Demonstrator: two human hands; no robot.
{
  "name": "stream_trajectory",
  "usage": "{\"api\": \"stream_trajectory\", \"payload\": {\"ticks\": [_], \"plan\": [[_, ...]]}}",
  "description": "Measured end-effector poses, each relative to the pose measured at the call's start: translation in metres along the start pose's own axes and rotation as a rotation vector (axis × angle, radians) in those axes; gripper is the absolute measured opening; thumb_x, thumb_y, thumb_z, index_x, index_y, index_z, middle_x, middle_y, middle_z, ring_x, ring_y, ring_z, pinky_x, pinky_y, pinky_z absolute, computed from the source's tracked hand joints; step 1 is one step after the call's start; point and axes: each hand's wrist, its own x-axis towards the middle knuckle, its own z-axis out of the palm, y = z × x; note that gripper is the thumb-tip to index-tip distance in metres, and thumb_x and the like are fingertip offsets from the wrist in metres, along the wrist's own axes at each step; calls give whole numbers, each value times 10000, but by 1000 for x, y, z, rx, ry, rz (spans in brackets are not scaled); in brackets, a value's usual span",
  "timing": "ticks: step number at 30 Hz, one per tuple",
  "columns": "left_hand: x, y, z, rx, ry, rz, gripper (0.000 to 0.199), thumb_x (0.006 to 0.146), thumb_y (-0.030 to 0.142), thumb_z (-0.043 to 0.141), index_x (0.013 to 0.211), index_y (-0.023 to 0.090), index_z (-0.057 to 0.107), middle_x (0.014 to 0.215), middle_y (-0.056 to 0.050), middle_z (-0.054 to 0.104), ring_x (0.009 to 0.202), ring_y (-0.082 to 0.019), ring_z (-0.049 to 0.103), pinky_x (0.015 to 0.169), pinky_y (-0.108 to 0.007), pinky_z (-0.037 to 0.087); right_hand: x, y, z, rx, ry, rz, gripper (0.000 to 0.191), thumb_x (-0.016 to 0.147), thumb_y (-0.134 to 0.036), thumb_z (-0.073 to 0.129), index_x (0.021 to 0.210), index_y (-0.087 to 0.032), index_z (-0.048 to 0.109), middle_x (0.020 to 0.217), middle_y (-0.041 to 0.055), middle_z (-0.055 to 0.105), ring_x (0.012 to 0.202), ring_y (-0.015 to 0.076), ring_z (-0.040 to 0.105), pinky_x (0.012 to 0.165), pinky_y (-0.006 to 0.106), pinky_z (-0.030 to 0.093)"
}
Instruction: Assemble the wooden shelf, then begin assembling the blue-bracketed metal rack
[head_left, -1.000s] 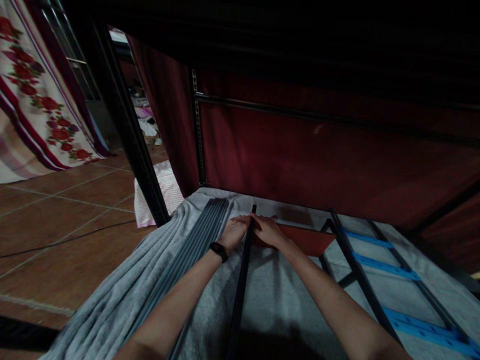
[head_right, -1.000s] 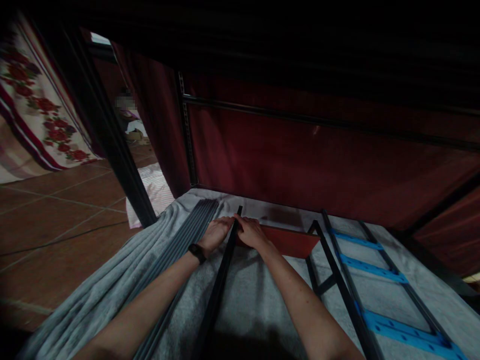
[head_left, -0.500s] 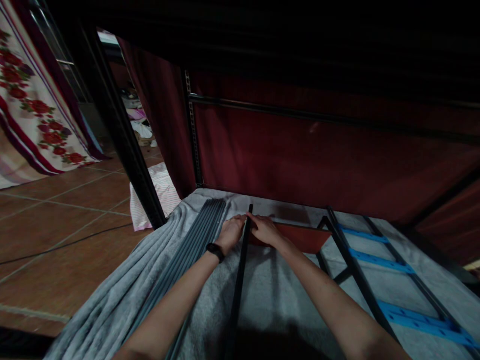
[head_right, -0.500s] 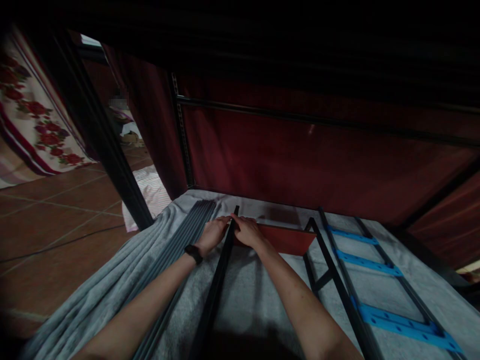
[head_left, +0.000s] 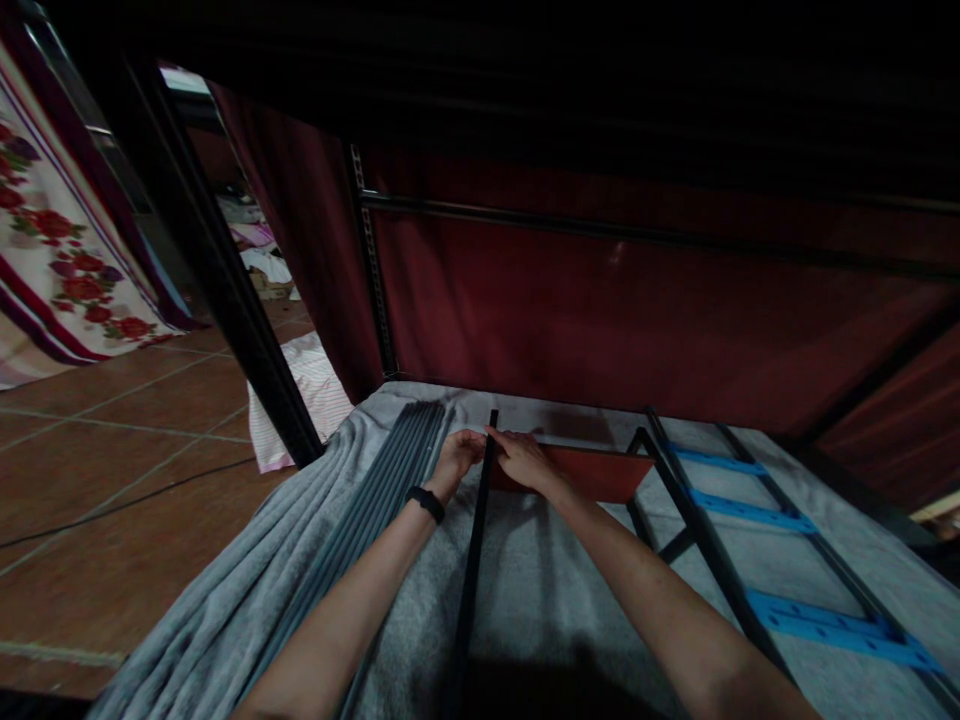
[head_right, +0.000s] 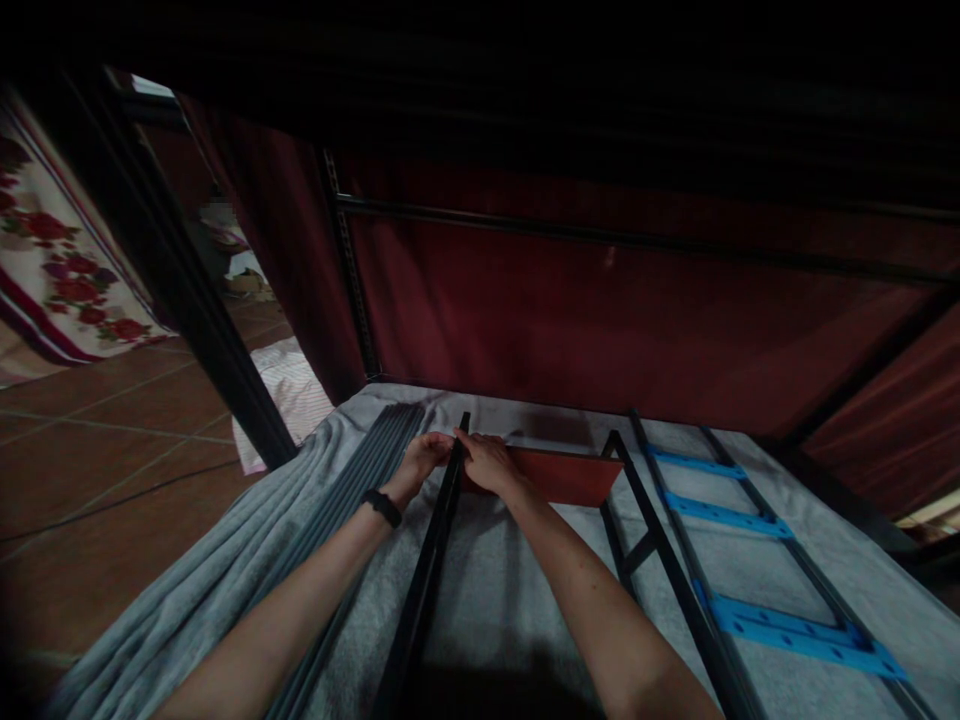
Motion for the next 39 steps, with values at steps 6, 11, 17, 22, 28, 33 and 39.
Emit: {"api": "stream_trajectory", "payload": {"ticks": [6, 11, 17, 22, 28, 33, 39], "plan": [[-6, 2, -5, -100, 0, -48, 314, 638, 321, 786, 868, 149, 660, 737, -38, 685, 634, -131, 622, 636, -256, 482, -1, -2, -3, -8, -10, 0, 568, 925, -180, 411, 1491, -222, 403, 1254, 79, 658, 1173, 189, 578, 1033, 315, 363], [-10, 1, -2, -115, 45, -73, 316, 651, 396, 789, 708, 141, 611, 626, -24, 636, 536, -99, 560, 563, -230, 418, -1, -3, -4, -8, -10, 4, 572, 918, -163, 410, 1486, -229, 409, 1285, 77, 644, 1182, 185, 574, 1036, 315, 364], [-9, 4, -2, -122, 30, -64, 258, 620, 263, 790, 793, 124, 659, 684, -35, 666, 598, -106, 593, 607, -228, 433, -1, -3, -4, -17, -12, 8, 579, 920, -168, 412, 1495, -232, 394, 1291, 80, 643, 1185, 196, 576, 1030, 325, 374], [-9, 2, -4, -125, 55, -86, 324, 645, 374, 795, 800, 133, 644, 684, -42, 669, 597, -122, 603, 608, -250, 449, -2, -3, -4, -5, -10, -4, 613, 901, -134, 404, 1506, -226, 375, 1307, 71, 634, 1204, 183, 564, 1047, 308, 358], [-5, 1, 0, -123, 63, -66, 240, 620, 275, 790, 724, 131, 629, 623, -17, 635, 550, -94, 557, 589, -235, 420, -1, -2, -3, 7, -15, 9, 605, 911, -141, 394, 1509, -230, 373, 1312, 77, 630, 1215, 185, 559, 1051, 319, 354], [-7, 5, -3, -125, 52, -58, 302, 588, 276, 807, 803, 136, 649, 693, -28, 671, 624, -122, 609, 646, -254, 457, -2, -2, -2, 25, -8, 12, 601, 904, -137, 407, 1497, -235, 393, 1305, 74, 634, 1219, 187, 558, 1049, 321, 355], [-6, 2, -2, -94, 66, -75, 268, 662, 337, 787, 720, 135, 621, 634, -31, 639, 541, -105, 567, 567, -238, 407, -1, -1, -1, 21, -10, 7, 594, 904, -144, 417, 1492, -223, 399, 1300, 77, 637, 1205, 190, 566, 1047, 323, 361]]}}
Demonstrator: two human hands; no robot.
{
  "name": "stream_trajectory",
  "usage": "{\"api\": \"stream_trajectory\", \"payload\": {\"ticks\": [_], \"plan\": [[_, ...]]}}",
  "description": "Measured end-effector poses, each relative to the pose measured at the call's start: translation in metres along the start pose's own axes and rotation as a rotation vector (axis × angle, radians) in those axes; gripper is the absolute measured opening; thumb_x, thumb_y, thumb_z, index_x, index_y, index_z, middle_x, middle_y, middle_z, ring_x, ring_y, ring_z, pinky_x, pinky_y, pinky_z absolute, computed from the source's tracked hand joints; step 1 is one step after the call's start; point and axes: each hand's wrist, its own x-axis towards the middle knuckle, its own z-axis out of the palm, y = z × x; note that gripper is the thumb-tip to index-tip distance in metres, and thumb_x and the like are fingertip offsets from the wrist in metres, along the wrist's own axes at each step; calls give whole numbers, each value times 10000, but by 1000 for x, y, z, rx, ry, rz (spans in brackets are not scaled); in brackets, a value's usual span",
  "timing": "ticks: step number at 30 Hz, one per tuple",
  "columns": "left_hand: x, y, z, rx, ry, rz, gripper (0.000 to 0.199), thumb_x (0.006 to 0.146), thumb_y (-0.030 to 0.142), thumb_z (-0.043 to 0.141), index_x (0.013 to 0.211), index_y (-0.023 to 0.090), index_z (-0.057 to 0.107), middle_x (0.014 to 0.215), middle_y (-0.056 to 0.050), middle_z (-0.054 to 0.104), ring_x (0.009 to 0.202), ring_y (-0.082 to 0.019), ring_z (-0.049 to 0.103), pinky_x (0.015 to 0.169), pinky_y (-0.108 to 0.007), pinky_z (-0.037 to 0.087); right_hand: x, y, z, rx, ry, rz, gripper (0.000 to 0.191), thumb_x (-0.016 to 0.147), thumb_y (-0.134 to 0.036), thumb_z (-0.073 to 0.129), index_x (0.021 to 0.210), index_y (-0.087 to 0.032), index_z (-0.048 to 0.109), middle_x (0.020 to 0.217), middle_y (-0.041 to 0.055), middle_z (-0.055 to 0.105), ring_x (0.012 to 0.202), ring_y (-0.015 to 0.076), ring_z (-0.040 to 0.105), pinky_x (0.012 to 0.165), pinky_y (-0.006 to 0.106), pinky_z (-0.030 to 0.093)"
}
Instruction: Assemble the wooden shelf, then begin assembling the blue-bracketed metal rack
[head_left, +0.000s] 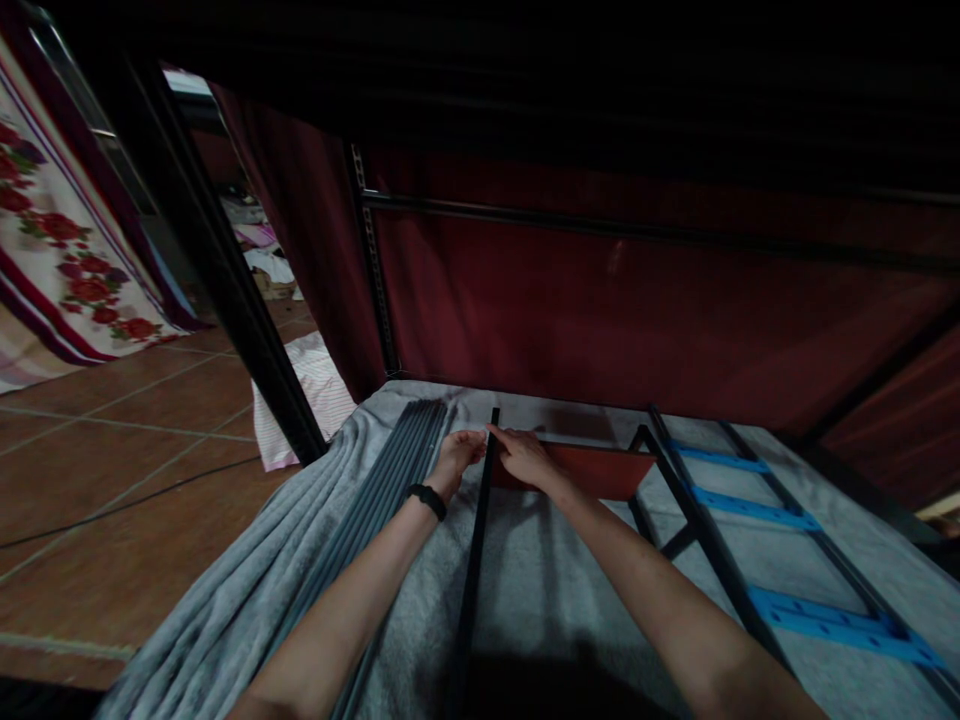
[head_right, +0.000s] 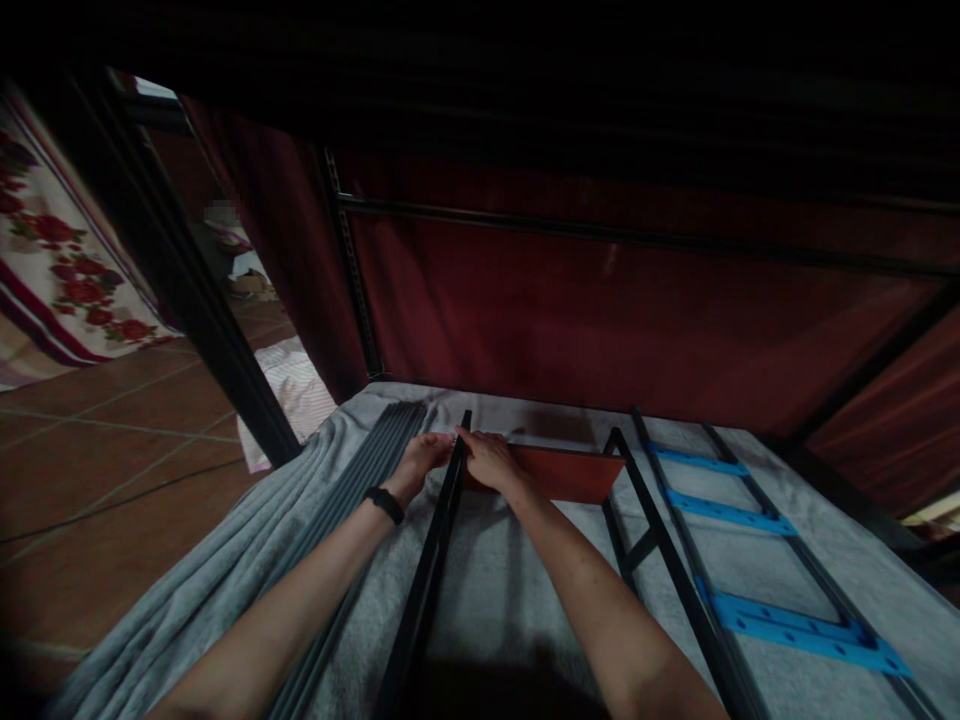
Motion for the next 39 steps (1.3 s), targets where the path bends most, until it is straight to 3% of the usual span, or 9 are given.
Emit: {"api": "stream_trajectory", "payload": {"ticks": [6, 9, 13, 20, 24, 27, 34, 39], "plan": [[0, 3, 3, -13, -20, 4, 183, 641, 198, 763, 755, 135, 634, 668, -19, 655, 598, -104, 593, 617, -225, 442, -1, 0, 0, 0, 8, -1, 584, 915, -151, 413, 1494, -226, 396, 1306, 75, 635, 1212, 185, 562, 1049, 322, 358], [-3, 4, 1, -17, -22, -10, 249, 647, 260, 774, 822, 150, 635, 705, -23, 674, 624, -120, 619, 637, -240, 464, -1, -1, 0, -4, 8, -6, 587, 909, -150, 412, 1491, -228, 401, 1296, 72, 640, 1206, 189, 566, 1051, 322, 357], [-4, 2, 0, 4, -20, -20, 283, 677, 372, 772, 747, 146, 617, 667, -42, 664, 573, -116, 591, 593, -239, 449, 0, -1, 0, -17, 4, -1, 582, 918, -161, 407, 1495, -228, 394, 1298, 72, 641, 1199, 193, 571, 1049, 327, 359], [0, 1, 3, -12, -27, 5, 209, 642, 227, 765, 782, 149, 631, 695, -26, 662, 618, -110, 595, 639, -238, 457, -1, -2, -2, -20, 0, 9, 583, 915, -161, 418, 1492, -238, 399, 1313, 70, 635, 1209, 188, 567, 1042, 323, 367], [-2, -1, 1, -18, -32, -8, 290, 663, 316, 771, 860, 149, 639, 755, -43, 680, 661, -135, 628, 680, -277, 475, -1, -2, -2, -16, 7, 3, 590, 909, -151, 417, 1493, -234, 397, 1299, 71, 642, 1200, 189, 571, 1049, 332, 365], [0, -4, 2, -3, -19, -24, 266, 692, 358, 751, 784, 141, 627, 707, -53, 668, 611, -130, 606, 643, -272, 457, -1, -1, -1, -8, 19, -6, 584, 909, -147, 411, 1488, -221, 408, 1297, 74, 643, 1203, 188, 570, 1056, 327, 360], [2, -1, 6, -7, 0, 20, 100, 680, 195, 716, 723, 155, 635, 639, -12, 632, 567, -90, 544, 597, -223, 422, -3, -3, -2, -2, 23, -9, 569, 917, -186, 423, 1485, -212, 410, 1298, 81, 642, 1213, 201, 564, 1056, 338, 361], [-2, 0, 3, -7, -6, -5, 213, 698, 325, 749, 758, 150, 642, 689, -38, 662, 587, -110, 578, 598, -237, 442, -3, -2, -2, 7, 27, -12, 577, 913, -174, 424, 1488, -205, 405, 1311, 83, 634, 1212, 196, 565, 1065, 331, 351]]}}
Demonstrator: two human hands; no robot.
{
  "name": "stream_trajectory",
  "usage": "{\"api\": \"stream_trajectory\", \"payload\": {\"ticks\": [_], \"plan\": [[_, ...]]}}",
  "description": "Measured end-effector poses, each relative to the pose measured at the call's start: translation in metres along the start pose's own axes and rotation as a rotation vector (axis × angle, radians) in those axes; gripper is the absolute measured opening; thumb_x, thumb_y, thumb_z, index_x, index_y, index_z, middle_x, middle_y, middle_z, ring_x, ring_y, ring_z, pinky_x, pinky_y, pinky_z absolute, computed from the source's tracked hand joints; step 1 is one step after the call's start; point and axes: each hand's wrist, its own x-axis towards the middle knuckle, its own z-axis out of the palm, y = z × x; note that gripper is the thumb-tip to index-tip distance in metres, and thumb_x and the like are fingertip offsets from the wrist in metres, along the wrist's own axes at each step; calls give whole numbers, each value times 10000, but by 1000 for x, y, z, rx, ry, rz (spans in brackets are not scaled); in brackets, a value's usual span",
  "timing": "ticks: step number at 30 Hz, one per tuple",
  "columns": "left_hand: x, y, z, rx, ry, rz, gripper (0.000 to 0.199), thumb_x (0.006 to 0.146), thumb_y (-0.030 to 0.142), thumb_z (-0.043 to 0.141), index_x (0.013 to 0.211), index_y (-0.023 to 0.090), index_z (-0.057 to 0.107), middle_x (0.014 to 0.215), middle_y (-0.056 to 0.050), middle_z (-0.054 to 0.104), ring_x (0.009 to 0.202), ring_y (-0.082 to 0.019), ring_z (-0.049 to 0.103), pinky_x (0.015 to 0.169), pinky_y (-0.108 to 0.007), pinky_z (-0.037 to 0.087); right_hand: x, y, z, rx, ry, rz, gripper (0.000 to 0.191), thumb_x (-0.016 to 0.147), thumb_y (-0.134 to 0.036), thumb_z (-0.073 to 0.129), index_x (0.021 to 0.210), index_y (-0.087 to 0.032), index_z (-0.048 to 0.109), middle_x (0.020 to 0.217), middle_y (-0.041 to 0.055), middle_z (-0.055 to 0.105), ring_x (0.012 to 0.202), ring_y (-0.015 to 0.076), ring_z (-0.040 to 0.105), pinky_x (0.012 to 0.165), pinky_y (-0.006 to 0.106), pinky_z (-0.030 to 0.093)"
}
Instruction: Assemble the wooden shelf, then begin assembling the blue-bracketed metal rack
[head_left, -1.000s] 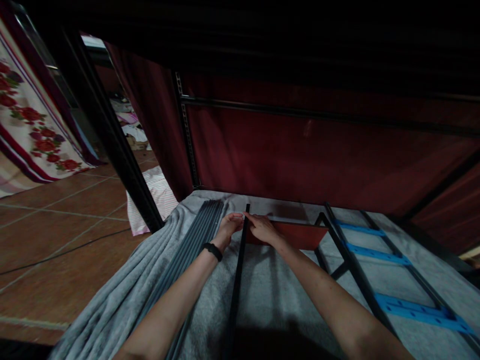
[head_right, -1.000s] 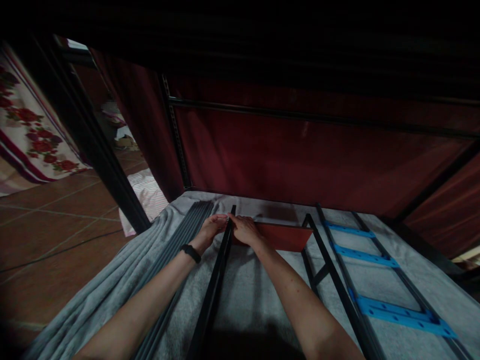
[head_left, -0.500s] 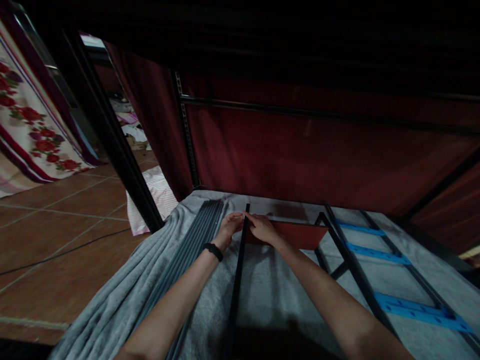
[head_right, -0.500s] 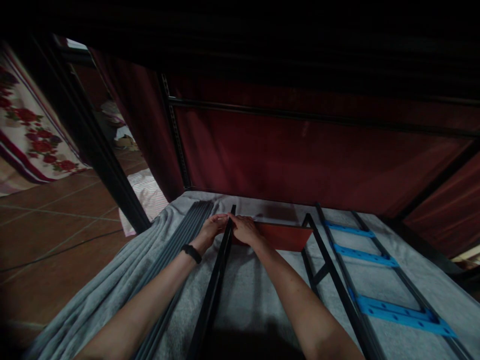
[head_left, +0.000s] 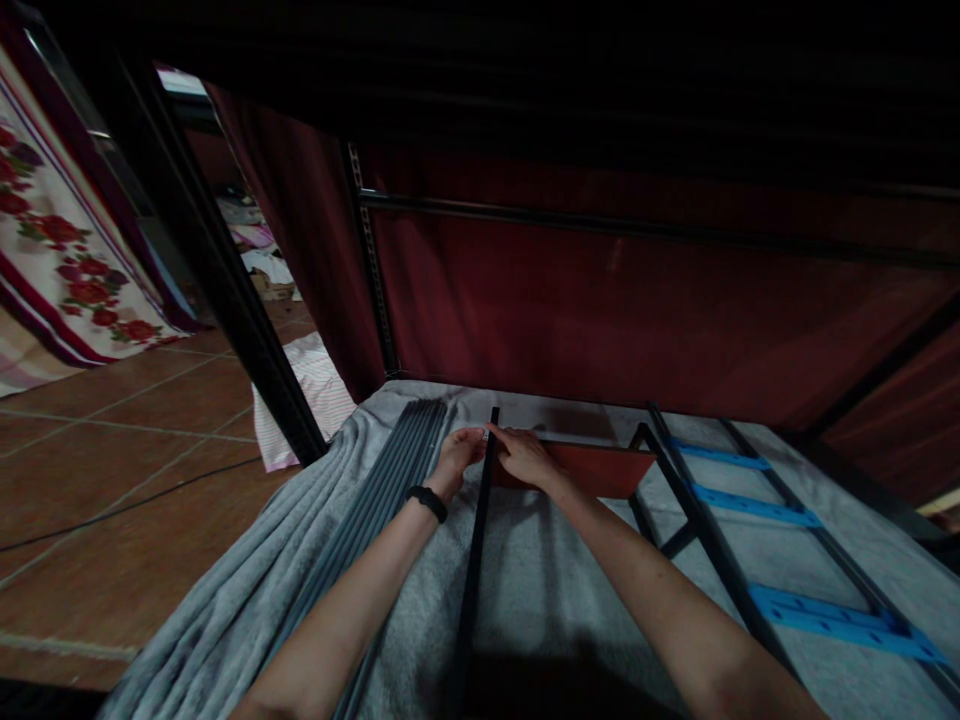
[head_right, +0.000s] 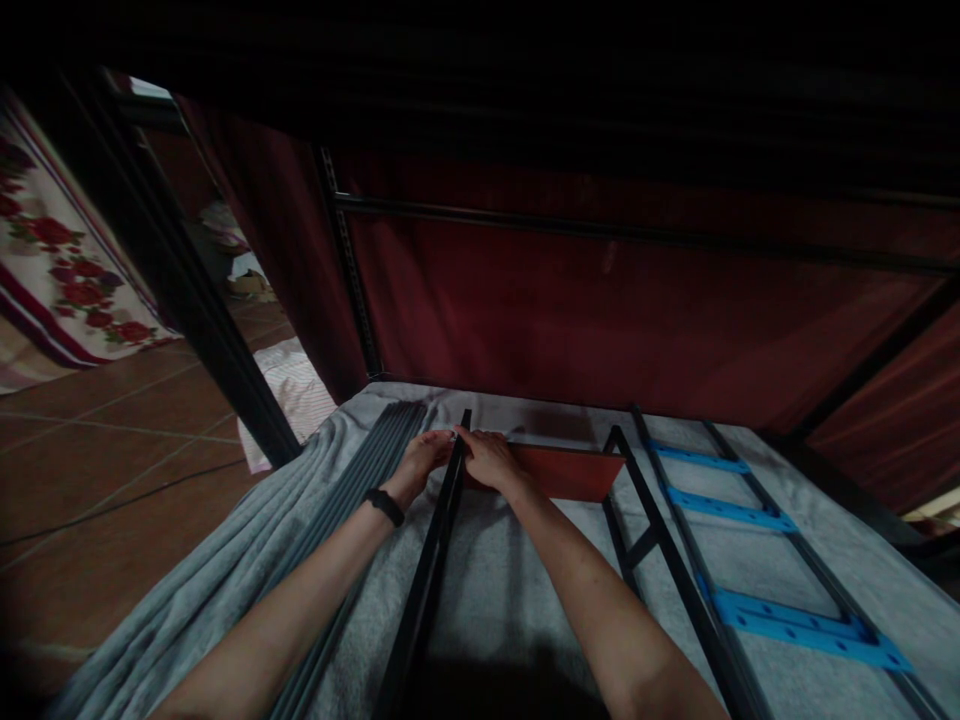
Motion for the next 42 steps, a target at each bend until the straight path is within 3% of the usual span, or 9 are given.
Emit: {"api": "stream_trajectory", "payload": {"ticks": [4, 10, 14, 17, 24, 31, 38, 42], "plan": [[1, -3, 0, 4, 2, 2, 227, 676, 309, 769, 663, 145, 613, 603, -32, 628, 533, -99, 541, 548, -224, 407, 1, 1, 1, -8, -1, 2, 573, 913, -175, 428, 1485, -208, 411, 1296, 79, 641, 1200, 197, 573, 1063, 328, 349], [2, 0, 2, -23, 0, 45, 133, 642, 199, 753, 709, 139, 655, 641, -25, 652, 561, -94, 565, 594, -223, 430, 1, 2, 2, -2, 4, -3, 558, 926, -194, 422, 1483, -206, 412, 1280, 84, 649, 1193, 198, 578, 1048, 328, 362], [1, -2, 1, -38, -10, 30, 234, 647, 293, 781, 772, 129, 670, 695, -44, 676, 593, -113, 597, 612, -237, 456, 1, 1, 1, -3, -2, 1, 564, 918, -186, 430, 1481, -214, 415, 1286, 80, 647, 1204, 195, 572, 1052, 329, 358], [2, -5, 1, -34, -4, 12, 272, 648, 339, 794, 705, 124, 637, 645, -48, 656, 551, -112, 575, 567, -236, 444, 1, 1, 0, -1, -7, 0, 567, 913, -177, 429, 1479, -210, 421, 1289, 82, 645, 1203, 198, 571, 1053, 330, 357], [3, 0, 1, -32, -3, 30, 185, 643, 221, 782, 718, 127, 641, 630, -26, 644, 555, -97, 566, 569, -216, 435, 1, 1, 0, 8, -8, -6, 570, 919, -194, 425, 1489, -193, 404, 1298, 90, 639, 1208, 205, 566, 1060, 334, 352], [0, -3, -1, -28, -14, -3, 380, 616, 419, 822, 770, 120, 645, 685, -53, 675, 586, -125, 607, 601, -244, 455, 1, 2, 2, -1, 5, -7, 565, 917, -187, 418, 1481, -197, 416, 1284, 91, 644, 1199, 205, 571, 1057, 341, 352], [6, -4, 2, -26, 2, -12, 326, 584, 341, 838, 717, 129, 628, 606, -34, 653, 531, -104, 566, 562, -230, 424, 1, 1, -1, 11, 2, -13, 577, 902, -181, 440, 1478, -198, 422, 1283, 92, 648, 1195, 202, 576, 1051, 334, 364], [2, -2, 1, -27, 14, -31, 372, 606, 410, 825, 754, 138, 618, 629, -13, 653, 541, -97, 581, 580, -224, 437, 1, 0, -2, 11, 10, -10, 574, 894, -178, 441, 1468, -199, 442, 1273, 92, 654, 1195, 202, 579, 1049, 330, 371]]}}
